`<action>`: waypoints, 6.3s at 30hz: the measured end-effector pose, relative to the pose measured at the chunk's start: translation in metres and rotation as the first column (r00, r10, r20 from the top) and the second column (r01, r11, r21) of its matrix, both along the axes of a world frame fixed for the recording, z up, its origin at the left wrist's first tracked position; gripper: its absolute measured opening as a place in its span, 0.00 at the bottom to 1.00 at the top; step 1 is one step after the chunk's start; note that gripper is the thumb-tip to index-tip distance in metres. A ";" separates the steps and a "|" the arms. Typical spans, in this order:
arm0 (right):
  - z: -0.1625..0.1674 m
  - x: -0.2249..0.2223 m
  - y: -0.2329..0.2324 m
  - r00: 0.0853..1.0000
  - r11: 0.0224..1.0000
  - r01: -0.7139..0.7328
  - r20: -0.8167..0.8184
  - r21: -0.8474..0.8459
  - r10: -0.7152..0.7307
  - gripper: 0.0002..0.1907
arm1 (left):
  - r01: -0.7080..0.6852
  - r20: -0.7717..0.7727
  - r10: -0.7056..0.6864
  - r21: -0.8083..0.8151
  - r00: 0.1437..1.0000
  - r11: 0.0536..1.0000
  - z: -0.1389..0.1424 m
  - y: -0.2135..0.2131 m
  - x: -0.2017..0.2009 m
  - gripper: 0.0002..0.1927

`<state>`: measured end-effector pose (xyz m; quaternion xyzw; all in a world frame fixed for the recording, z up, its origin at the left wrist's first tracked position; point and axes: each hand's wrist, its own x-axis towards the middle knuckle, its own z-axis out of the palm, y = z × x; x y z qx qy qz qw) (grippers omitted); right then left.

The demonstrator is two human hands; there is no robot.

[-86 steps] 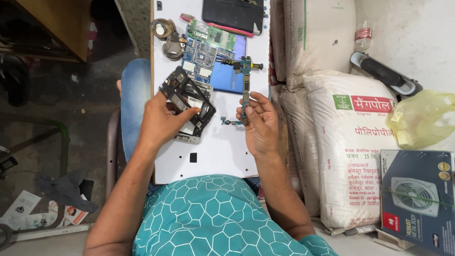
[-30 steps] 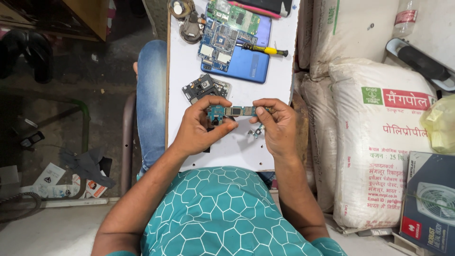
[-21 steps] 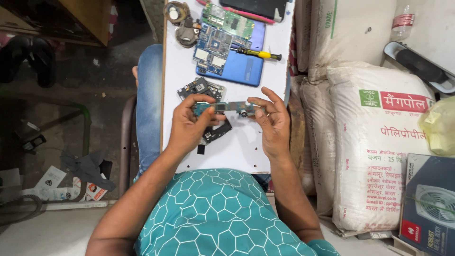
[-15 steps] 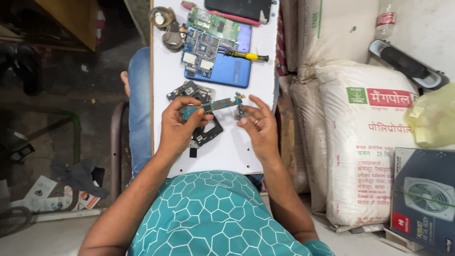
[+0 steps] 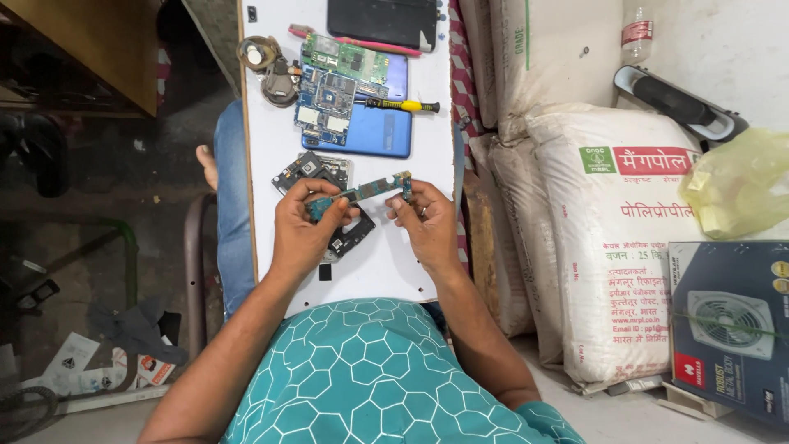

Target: The person uses a screwdriver to unscrew components on a phone motherboard, then removes the phone's back cover and battery and separates the mid-frame, handling the disassembled parts on a board resting on their lap.

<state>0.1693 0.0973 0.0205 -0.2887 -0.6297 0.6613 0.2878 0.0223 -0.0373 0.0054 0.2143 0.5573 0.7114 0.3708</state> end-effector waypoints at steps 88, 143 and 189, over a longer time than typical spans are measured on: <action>0.005 0.002 0.005 0.996 0.999 -0.011 -0.090 -0.043 0.007 0.16 | 0.082 -0.181 -0.083 -0.010 0.980 0.997 0.002 -0.005 0.004 0.09; -0.019 0.018 -0.001 0.960 0.865 0.067 -0.269 0.498 0.080 0.14 | 0.165 -0.612 0.002 0.216 0.791 0.962 0.006 -0.031 0.011 0.09; -0.019 0.032 0.001 0.932 0.930 -0.155 -0.361 -0.333 0.026 0.06 | 0.171 -0.564 -0.066 0.136 0.823 0.976 0.049 -0.032 0.027 0.13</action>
